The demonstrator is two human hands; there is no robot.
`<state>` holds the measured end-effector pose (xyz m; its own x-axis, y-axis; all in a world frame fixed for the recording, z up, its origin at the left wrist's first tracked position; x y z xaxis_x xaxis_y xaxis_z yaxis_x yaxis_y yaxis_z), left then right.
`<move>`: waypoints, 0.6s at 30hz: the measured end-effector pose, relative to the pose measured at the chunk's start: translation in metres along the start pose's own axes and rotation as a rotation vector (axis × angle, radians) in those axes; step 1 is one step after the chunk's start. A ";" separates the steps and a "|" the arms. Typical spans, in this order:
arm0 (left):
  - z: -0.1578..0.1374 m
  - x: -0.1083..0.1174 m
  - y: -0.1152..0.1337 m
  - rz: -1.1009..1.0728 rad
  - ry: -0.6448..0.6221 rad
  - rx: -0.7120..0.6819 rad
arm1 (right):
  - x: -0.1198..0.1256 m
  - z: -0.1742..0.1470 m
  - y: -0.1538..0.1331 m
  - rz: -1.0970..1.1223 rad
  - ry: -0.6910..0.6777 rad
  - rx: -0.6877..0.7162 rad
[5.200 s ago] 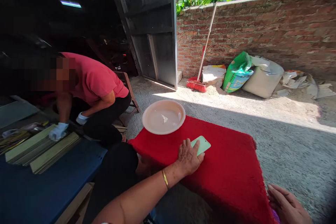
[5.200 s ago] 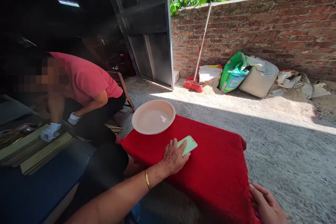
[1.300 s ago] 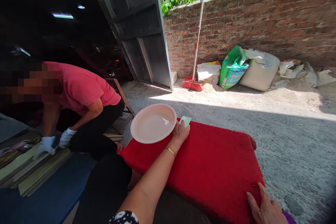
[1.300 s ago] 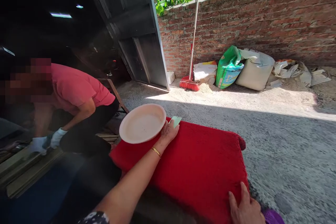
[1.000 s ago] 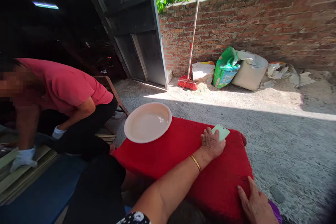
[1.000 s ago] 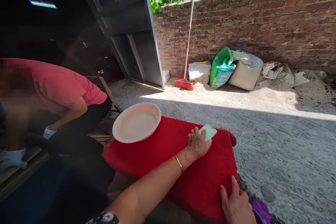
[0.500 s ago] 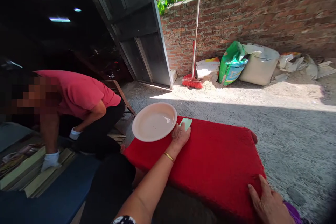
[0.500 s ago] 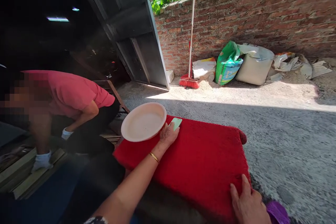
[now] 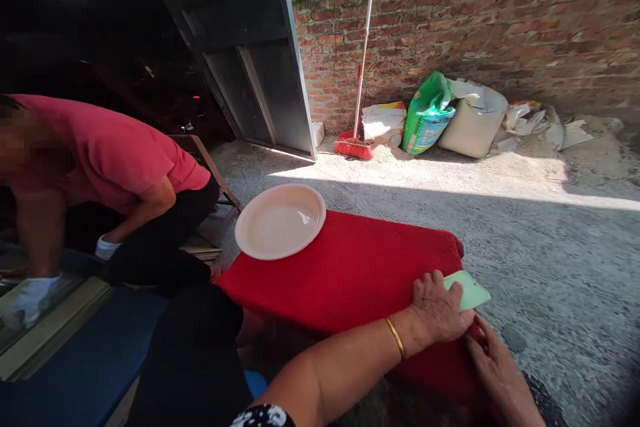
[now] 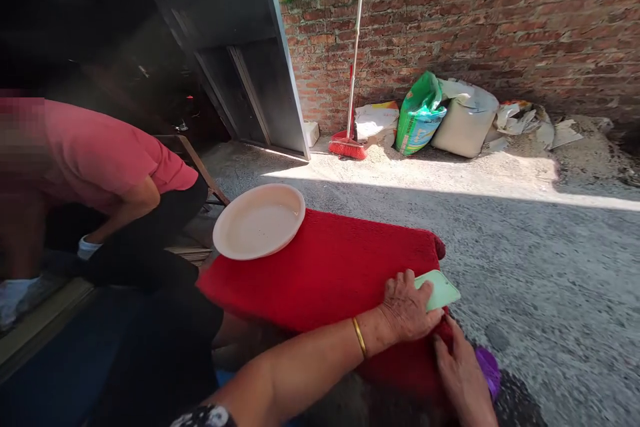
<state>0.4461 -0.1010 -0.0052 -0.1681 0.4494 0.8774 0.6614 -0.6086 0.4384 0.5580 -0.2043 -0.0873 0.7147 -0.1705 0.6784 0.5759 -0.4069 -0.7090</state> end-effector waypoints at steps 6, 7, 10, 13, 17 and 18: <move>-0.036 0.053 -0.109 0.044 0.050 0.357 | -0.008 -0.003 -0.007 -0.036 -0.052 -0.062; -0.048 0.066 -0.134 0.063 0.070 0.431 | -0.009 -0.003 -0.009 -0.045 -0.057 -0.065; -0.082 0.097 -0.191 0.107 0.116 0.643 | -0.012 -0.004 -0.010 -0.049 -0.052 -0.080; -0.092 0.105 -0.195 0.125 0.142 0.683 | -0.012 -0.003 -0.009 -0.012 -0.034 -0.061; -0.068 0.078 -0.118 0.101 0.112 0.421 | -0.004 -0.003 0.002 0.176 -0.005 -0.121; -0.060 0.065 -0.091 0.092 0.087 0.329 | -0.003 -0.005 0.008 0.269 -0.009 -0.178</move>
<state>0.3315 -0.0555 0.0242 -0.1489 0.3368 0.9297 0.8743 -0.3944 0.2829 0.5583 -0.2111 -0.0942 0.8357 -0.2854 0.4692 0.2883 -0.4991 -0.8172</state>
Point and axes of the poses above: each hand's wrist, its own z-axis towards the middle knuckle, its own x-axis out of the back of the hand, y = z × x, the point moved 8 cm from there along z, towards the middle knuckle, and after that the axes turned 13 degrees about -y, right-handed, at the moved point
